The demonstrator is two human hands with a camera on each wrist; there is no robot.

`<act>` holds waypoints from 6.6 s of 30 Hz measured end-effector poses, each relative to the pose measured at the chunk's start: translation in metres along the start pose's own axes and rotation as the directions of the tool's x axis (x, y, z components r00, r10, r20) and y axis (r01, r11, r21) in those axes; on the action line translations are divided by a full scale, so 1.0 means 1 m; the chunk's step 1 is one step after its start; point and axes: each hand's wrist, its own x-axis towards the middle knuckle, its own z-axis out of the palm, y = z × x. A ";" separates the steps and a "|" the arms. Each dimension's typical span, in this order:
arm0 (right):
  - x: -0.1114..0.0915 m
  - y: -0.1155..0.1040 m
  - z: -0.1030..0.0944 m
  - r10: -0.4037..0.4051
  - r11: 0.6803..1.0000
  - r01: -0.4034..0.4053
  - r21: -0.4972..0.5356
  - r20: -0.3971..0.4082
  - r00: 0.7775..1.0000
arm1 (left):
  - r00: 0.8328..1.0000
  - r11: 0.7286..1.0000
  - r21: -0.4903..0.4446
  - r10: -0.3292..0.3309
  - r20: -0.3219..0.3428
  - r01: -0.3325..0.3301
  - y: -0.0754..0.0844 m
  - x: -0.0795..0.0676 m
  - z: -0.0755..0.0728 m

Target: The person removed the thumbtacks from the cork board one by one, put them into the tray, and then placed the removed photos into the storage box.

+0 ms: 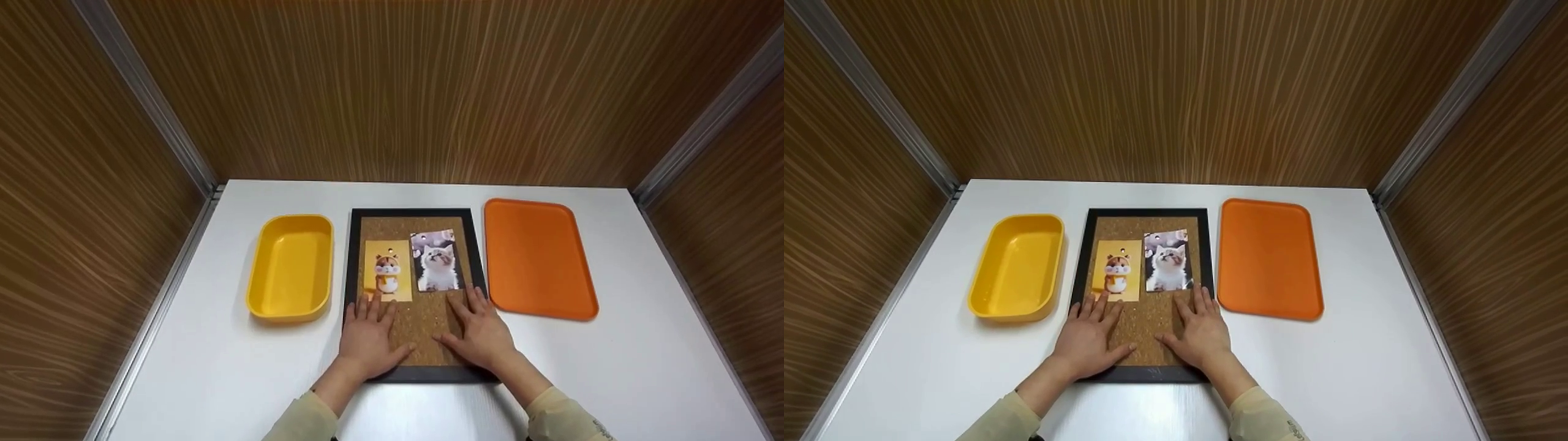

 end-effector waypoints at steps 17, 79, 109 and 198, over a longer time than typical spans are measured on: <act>-0.017 -0.008 0.001 0.025 1.000 -0.025 0.019 -0.012 1.000 | 1.000 0.998 -0.064 -0.007 0.028 0.009 0.003 -0.015 0.000; -0.020 -0.011 -0.035 -0.006 0.998 0.001 0.060 0.096 0.995 | 0.947 0.946 -0.052 0.319 -0.038 -0.321 0.031 0.037 -0.021; 0.032 0.034 -0.078 -0.029 0.937 0.043 0.347 -0.047 0.998 | 0.941 0.944 0.033 0.329 -0.075 -0.328 0.027 0.036 0.000; 0.201 0.037 -0.013 -0.149 0.769 0.109 0.629 0.010 0.989 | 0.942 0.948 -0.004 0.316 -0.114 -0.319 0.024 0.035 0.003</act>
